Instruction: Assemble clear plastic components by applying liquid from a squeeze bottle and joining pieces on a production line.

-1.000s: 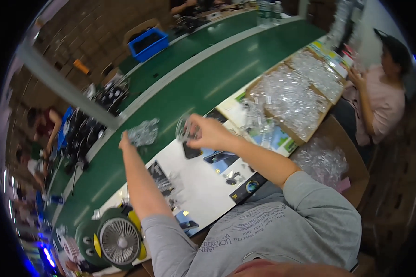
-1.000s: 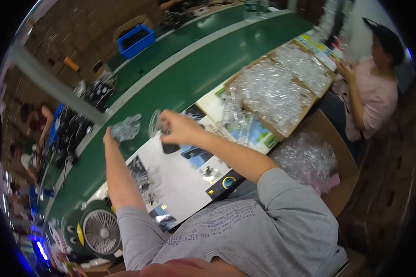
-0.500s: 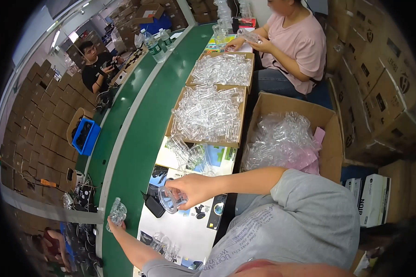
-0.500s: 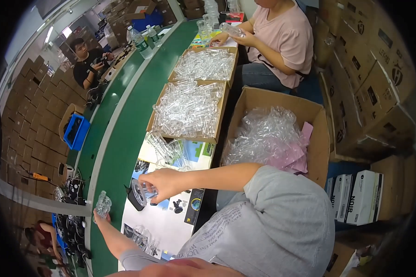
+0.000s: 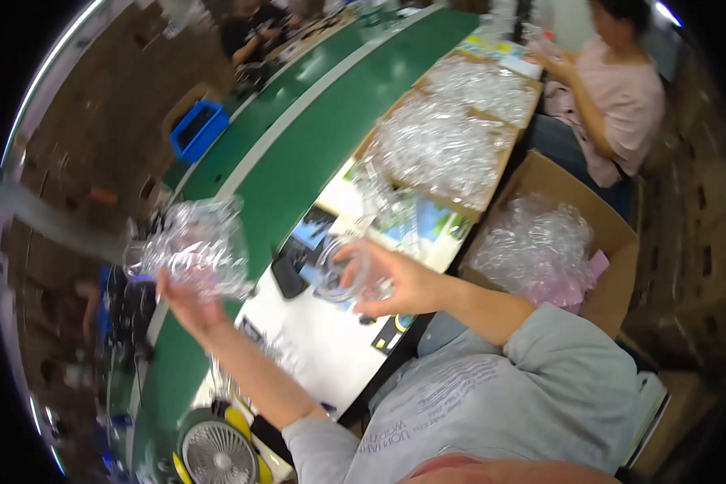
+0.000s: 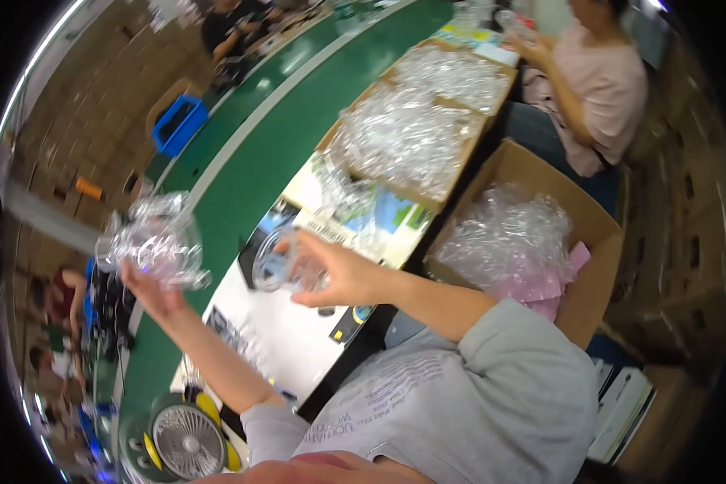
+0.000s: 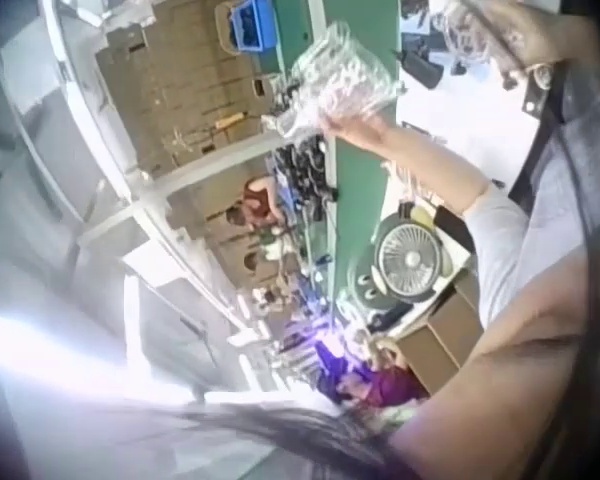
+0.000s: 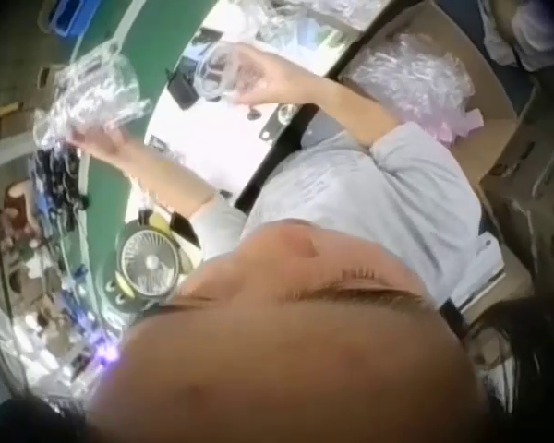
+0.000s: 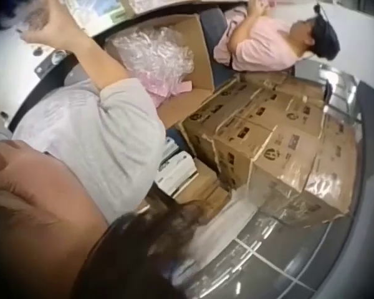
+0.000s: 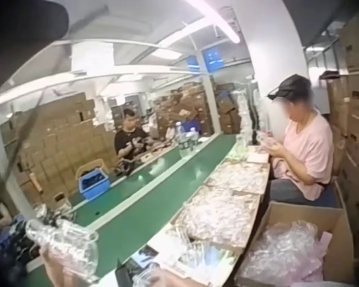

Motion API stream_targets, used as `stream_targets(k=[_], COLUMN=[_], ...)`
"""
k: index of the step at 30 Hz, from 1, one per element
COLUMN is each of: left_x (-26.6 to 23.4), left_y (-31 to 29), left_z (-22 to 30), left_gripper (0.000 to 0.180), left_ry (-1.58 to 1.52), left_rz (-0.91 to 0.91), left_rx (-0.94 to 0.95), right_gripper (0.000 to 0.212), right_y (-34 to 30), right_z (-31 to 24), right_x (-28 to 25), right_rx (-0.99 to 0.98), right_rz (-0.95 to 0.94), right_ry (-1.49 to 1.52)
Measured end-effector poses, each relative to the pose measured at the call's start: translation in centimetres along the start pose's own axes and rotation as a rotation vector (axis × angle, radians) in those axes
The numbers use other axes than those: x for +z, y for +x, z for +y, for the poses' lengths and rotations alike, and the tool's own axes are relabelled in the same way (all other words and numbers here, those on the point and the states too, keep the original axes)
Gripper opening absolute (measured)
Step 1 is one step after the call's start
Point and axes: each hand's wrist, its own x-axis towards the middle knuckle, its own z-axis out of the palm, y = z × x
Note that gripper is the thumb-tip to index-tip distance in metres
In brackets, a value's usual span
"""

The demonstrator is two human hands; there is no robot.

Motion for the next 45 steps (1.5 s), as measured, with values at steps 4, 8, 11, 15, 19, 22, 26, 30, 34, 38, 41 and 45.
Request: stream_targets(k=[4, 8, 11, 15, 19, 22, 26, 30, 34, 38, 41, 45], left_x=[-0.8, -0.7, -0.6, 0.5, 1.2, 1.4, 1.7, 1.9, 1.8, 1.1, 2.0, 2.3], left_y=[-3.1, -4.4, -5.2, -6.2, -7.1, -7.2, -7.4, -7.4, -7.4, -7.3, -7.8, -7.9], left_z=[-0.6, -0.2, -0.1, -0.1, 0.3, 0.1, 0.0, -0.5, -0.7, -0.8, -0.8, -1.0], left_gripper=[0.058, 0.059, 0.06, 0.066, 0.07, 0.071, 0.073, 0.073, 0.074, 0.073, 0.075, 0.078], left_ry=[-0.13, 0.049, 0.083, 0.129, 0.181, 0.186, 0.204, 0.216, 0.219, 0.253, 0.272, 0.285], left_rz=[-0.206, -0.075, -0.25, -0.324, -0.343, -0.346, -0.35, -0.309, -0.348, -0.44, -0.378, -0.331], left_rx=[-0.087, -0.051, -0.002, 0.019, 0.034, 0.033, 0.019, 0.025, 0.016, 0.052, 0.058, 0.053], right_gripper=[0.066, 0.062, 0.061, 0.057, 0.057, 0.057, 0.057, 0.059, 0.059, 0.059, 0.059, 0.059], right_y=[-0.1, 0.5, 1.1, 1.3, 1.6, 1.8, 1.9, 1.9, 1.7, 1.6, 1.5, 1.4], right_z=[-0.1, 0.1, -0.3, -0.3, -0.5, -0.7, -0.4, -0.1, -0.1, -0.1, 0.0, -0.1], right_x=[1.4, 2.5, 3.8, 3.8, 4.0, 4.2, 4.4, 4.4, 4.3, 4.1, 3.9, 3.5], right_rx=[0.023, -0.009, 0.015, -0.066, -0.014, -0.029, -0.074, -0.127, -0.125, -0.148, -0.182, -0.195], right_rz=[0.101, 0.152, 0.125, 0.137, 0.107, 0.112, 0.138, 0.175, 0.19, 0.195, 0.198, 0.188], right_ry=[-0.29, -0.602, -0.634, -0.698, -0.704, -0.693, -0.691, -0.709, -0.711, -0.724, -0.751, -0.737])
